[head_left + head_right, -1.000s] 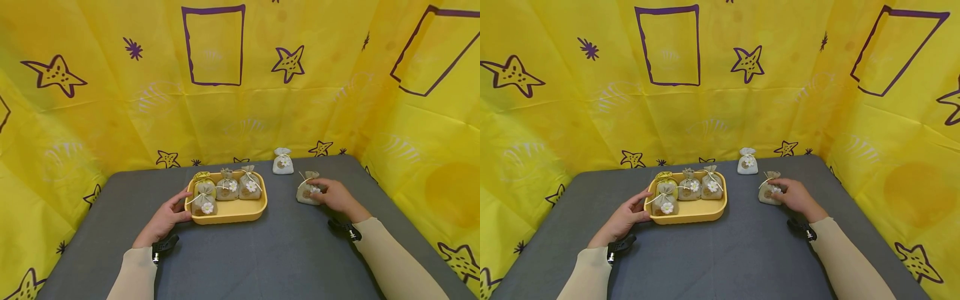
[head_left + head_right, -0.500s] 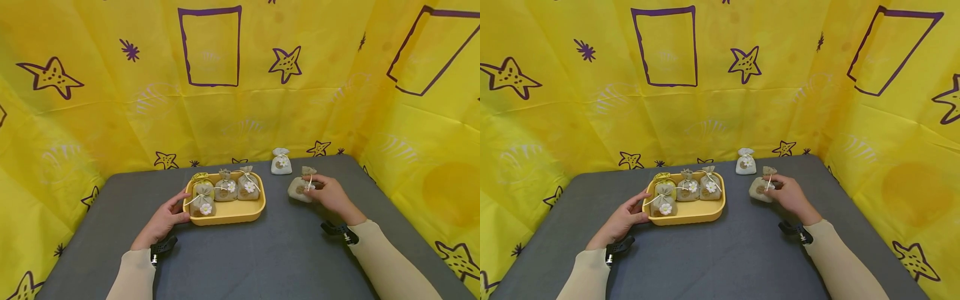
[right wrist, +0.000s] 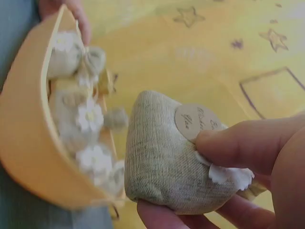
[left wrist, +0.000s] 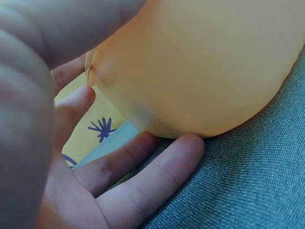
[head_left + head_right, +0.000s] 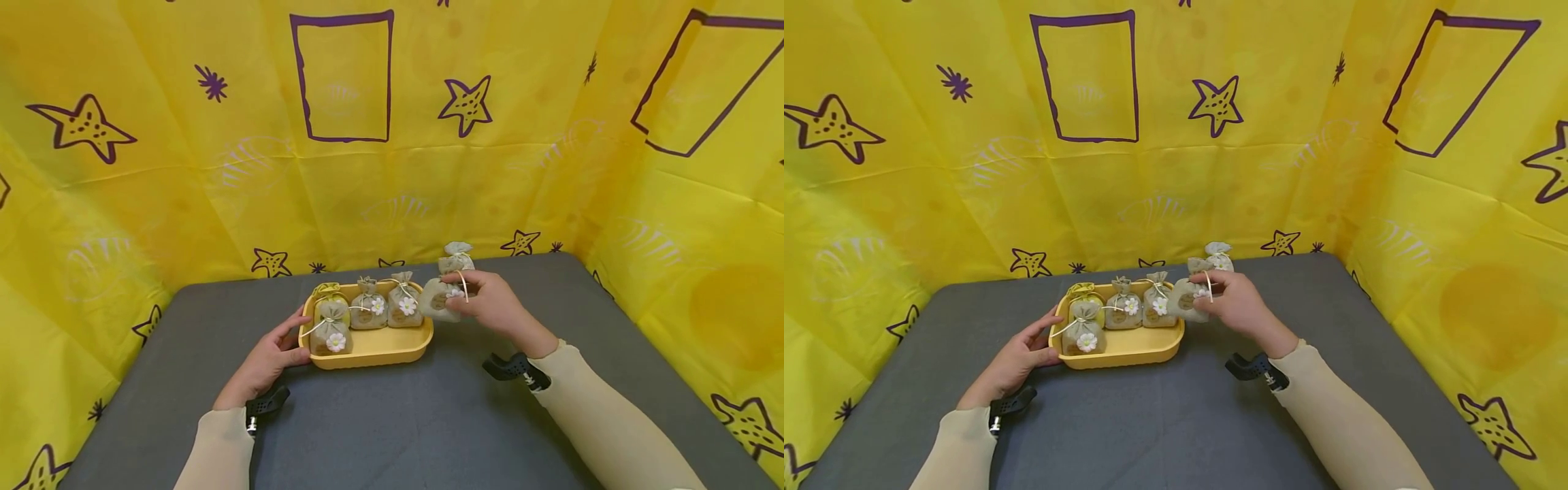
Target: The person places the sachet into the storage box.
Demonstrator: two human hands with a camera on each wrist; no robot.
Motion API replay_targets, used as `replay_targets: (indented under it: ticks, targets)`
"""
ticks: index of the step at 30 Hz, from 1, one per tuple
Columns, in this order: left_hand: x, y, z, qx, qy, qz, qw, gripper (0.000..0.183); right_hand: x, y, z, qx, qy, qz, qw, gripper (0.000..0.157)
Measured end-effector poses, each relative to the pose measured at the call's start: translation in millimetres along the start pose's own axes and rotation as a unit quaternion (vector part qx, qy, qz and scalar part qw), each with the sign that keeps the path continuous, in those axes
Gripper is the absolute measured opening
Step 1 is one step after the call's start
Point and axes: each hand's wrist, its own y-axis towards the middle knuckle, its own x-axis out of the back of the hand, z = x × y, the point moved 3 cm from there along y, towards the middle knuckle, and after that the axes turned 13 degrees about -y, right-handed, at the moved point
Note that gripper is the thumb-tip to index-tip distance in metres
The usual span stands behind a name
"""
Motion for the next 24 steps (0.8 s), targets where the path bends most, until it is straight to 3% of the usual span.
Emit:
replay_targets:
  ticks: [11, 18, 24]
  targets:
    - [-0.7, -0.9, -0.8, -0.004, 0.006, 0.001, 1.0, 0.064, -38.6, 15.7, 40.0, 0.03, 0.014, 0.041, 0.999, 0.035]
    - [0.0, -0.9, -0.6, -0.007, 0.012, 0.003, 0.9999, 0.063, -61.0, 23.8, 48.3, 0.018, 0.054, 0.069, 0.996, 0.034]
    - [0.3, -1.3, -1.3, -0.005, 0.013, 0.002, 0.9999, 0.063, -77.6, 28.8, 52.3, 0.016, 0.041, 0.076, 0.996, 0.033]
